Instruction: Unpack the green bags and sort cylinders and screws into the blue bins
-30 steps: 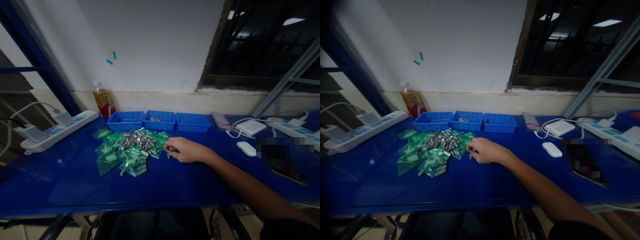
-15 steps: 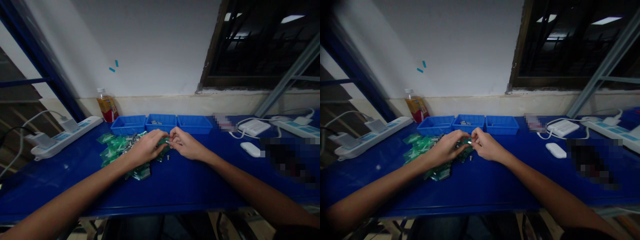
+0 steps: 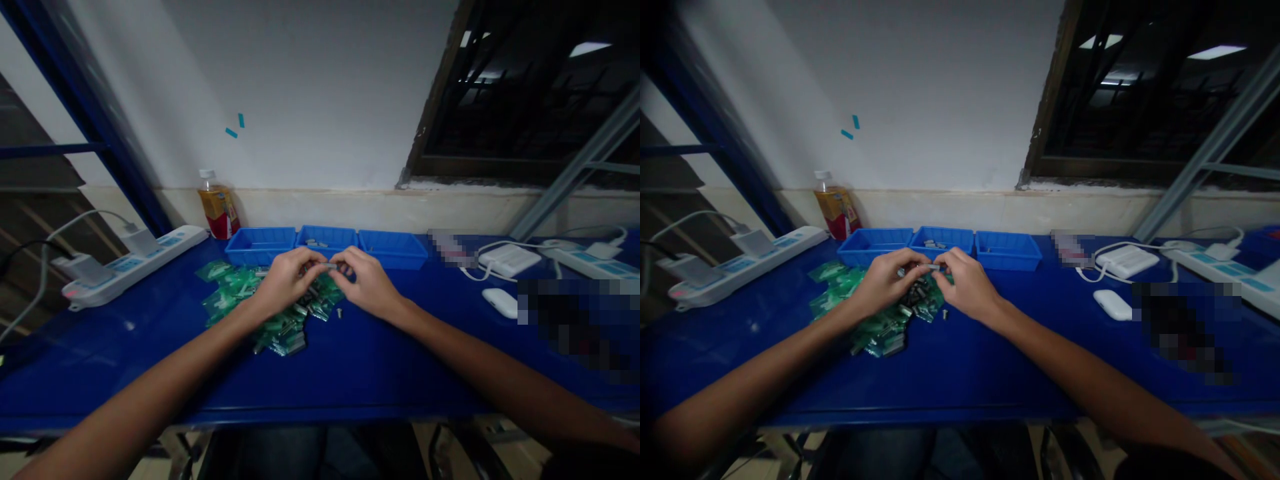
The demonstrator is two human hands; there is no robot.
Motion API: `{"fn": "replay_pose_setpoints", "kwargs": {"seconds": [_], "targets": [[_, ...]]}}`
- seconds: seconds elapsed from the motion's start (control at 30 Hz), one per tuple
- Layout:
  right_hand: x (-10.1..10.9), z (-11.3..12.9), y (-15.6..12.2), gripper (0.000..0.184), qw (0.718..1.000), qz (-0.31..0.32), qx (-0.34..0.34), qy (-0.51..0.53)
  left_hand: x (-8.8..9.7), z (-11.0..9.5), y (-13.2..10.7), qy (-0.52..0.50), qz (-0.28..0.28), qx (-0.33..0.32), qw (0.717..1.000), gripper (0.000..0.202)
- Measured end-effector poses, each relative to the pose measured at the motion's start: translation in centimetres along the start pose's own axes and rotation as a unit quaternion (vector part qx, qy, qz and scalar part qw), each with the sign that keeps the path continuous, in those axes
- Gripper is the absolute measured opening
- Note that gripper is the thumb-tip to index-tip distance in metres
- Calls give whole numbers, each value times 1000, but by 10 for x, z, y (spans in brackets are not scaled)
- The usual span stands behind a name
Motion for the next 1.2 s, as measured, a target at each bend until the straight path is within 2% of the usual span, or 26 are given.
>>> {"fn": "replay_pose_setpoints", "kwargs": {"seconds": [0.07,0.1,0.17,0.23,0.3,0.37,0.53,0.83,1.2], "targets": [[0,1,18,17,995,26,17,-92,4,17,5,8,29,39,999,24],[-1,-3,29,20,989,48,3,-138,6,29,6,30,48,61,997,27],[-3,-21,55,26,968,98,-60,-222,15,56,5,126,69,114,983,29],[-6,-46,77,28,940,148,-148,-271,19,83,-1,222,99,158,957,26],[-11,-67,95,26,921,175,-201,-284,13,99,-8,253,152,165,941,26],[-19,-83,106,30,910,190,-232,-288,4,107,-14,264,182,167,933,28],[-39,-111,111,34,886,213,-282,-300,-7,108,-20,276,181,187,925,28],[-49,-123,117,34,875,228,-296,-307,-8,98,-20,211,147,140,956,18],[-35,-130,106,36,866,201,-320,-326,-15,87,-17,155,108,80,979,14]]}}
Point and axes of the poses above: each hand's wrist, its own y-axis towards the middle knuckle, its own x-axis out of the back of the hand, z = x × y, the point moved 7 cm from there along y, towards the middle knuckle, and after that the axes turned 14 degrees about y, right-handed, at the moved point
